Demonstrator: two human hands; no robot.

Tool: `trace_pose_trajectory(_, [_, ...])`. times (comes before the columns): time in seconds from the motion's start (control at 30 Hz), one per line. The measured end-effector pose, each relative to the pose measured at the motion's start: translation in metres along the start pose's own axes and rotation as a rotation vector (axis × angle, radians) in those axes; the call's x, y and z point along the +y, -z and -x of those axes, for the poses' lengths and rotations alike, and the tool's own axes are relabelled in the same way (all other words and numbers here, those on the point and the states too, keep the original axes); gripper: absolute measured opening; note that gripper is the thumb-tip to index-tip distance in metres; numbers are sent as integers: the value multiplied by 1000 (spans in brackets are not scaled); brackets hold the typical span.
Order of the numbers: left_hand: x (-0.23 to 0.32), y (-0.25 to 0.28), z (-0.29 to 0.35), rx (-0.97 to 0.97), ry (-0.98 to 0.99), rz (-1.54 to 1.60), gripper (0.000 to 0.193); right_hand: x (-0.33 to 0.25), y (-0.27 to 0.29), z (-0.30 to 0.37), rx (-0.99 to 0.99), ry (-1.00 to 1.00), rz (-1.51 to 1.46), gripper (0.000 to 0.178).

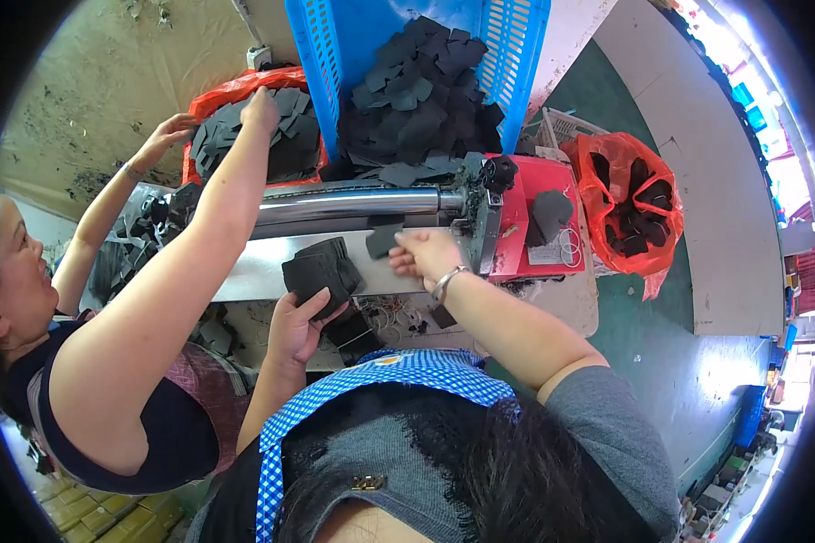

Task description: Applying glue to small black shoe components using a industrial roller machine.

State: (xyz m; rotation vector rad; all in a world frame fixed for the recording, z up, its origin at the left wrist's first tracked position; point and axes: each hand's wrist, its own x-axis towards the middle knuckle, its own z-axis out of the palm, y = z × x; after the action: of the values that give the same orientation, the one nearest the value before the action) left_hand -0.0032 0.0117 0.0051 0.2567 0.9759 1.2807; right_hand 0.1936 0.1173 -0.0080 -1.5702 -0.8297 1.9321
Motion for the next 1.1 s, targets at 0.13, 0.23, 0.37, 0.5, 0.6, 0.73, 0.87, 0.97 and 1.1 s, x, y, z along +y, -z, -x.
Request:
trace_pose_trajectory(0.13, [-7,3,-3,-9,-49,-38,27,-2,-16,26,-223,45,68,14])
trace_pose_trajectory(0.23, [-5,3,-2,-106,-14,-20,29,7,-10,22,-431,36,114,14])
trace_pose_trajectory(0.37, [0,3,-1,-165,25,96,29,4,-6,23,-508,-216,-173,15])
trace_pose_trajectory(0.5, [3,10,-2,-89,-41,72,28,2,-3,23,-204,-211,-5,14])
trace_pose_trajectory(0.6, [4,8,0,-84,-35,12,28,6,4,10,-17,0,-66,16])
trace_pose_trajectory(0.73, [0,4,0,-48,-46,-40,25,7,-18,31,-390,93,118,17])
trace_pose_trajectory(0.87, [6,1,2,0,-32,-21,25,5,-4,18,-124,-82,55,14])
trace_pose_trajectory(0.97, [5,2,3,25,-39,-21,26,0,-2,6,22,22,-138,14])
trace_pose_trajectory(1.1, [1,-1,1,-30,-19,-12,27,1,-23,30,-386,40,125,15])
